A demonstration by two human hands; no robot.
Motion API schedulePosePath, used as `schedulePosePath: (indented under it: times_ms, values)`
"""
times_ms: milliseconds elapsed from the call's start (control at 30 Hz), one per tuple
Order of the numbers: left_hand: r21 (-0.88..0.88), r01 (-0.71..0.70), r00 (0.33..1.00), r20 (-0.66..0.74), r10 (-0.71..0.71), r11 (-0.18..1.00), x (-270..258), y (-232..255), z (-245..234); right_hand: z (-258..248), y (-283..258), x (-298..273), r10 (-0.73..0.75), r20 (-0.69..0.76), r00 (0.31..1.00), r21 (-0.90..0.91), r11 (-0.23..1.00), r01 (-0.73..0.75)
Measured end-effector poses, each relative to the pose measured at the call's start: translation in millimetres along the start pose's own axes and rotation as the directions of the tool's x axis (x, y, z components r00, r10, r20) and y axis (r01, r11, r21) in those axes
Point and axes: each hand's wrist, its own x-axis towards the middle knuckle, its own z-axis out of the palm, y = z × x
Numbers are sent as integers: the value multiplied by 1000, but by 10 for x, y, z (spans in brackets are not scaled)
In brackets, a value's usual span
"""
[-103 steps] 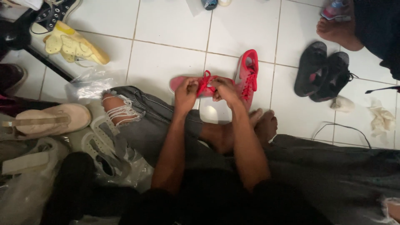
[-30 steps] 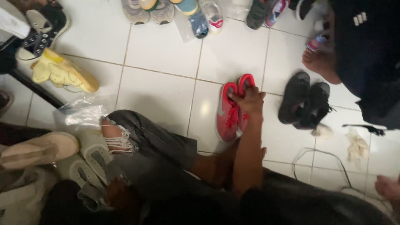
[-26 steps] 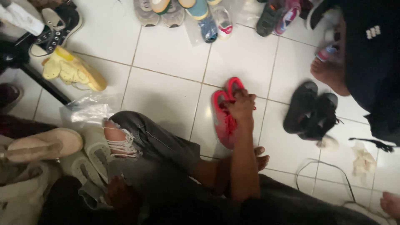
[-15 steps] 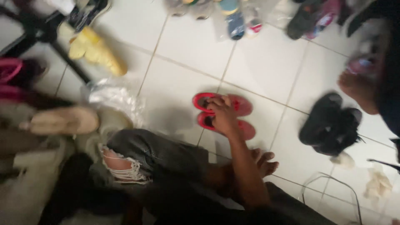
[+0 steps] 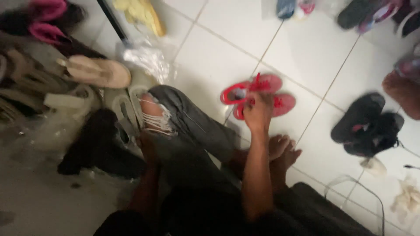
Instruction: A person sitting on the floor laces a red sneaker and then begins lacing a white sneaker.
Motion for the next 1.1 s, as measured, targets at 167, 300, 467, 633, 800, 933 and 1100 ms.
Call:
schedulePosePath:
  times_ms: [167,300,467,633,800,933,1100]
  values:
    - [-106,-36,999,8,37,994,896,120,-907,-30,-402,69,508,534,676,-214,854,-474]
    - [-496,505,841,467,-273,707,813,44,-701,64,-545,38,509,667,544,-281,848,-449]
    - [-790,295,952,196,-235,537,1500,121,-1595,350,-546,-142,522,597,610,-359,853,-378]
    - [-948,17,963,-70,-261,317,2194,861,-1671,311,-673,-131,535,460,708,-330,844,-424]
    - [-847,291,853,440,280,445,2188,1948,-1360,927,33,-500,427,561,709,-313,903,-296]
    - [-799,28,818,364,445,601,2115,1987,-1592,332,20,-352,328,627,707,-155,941,-300]
    - [-763,46,706,481,519,644,2057,2029,-1287,-236,183,-209,299,377,877,9,945,-326]
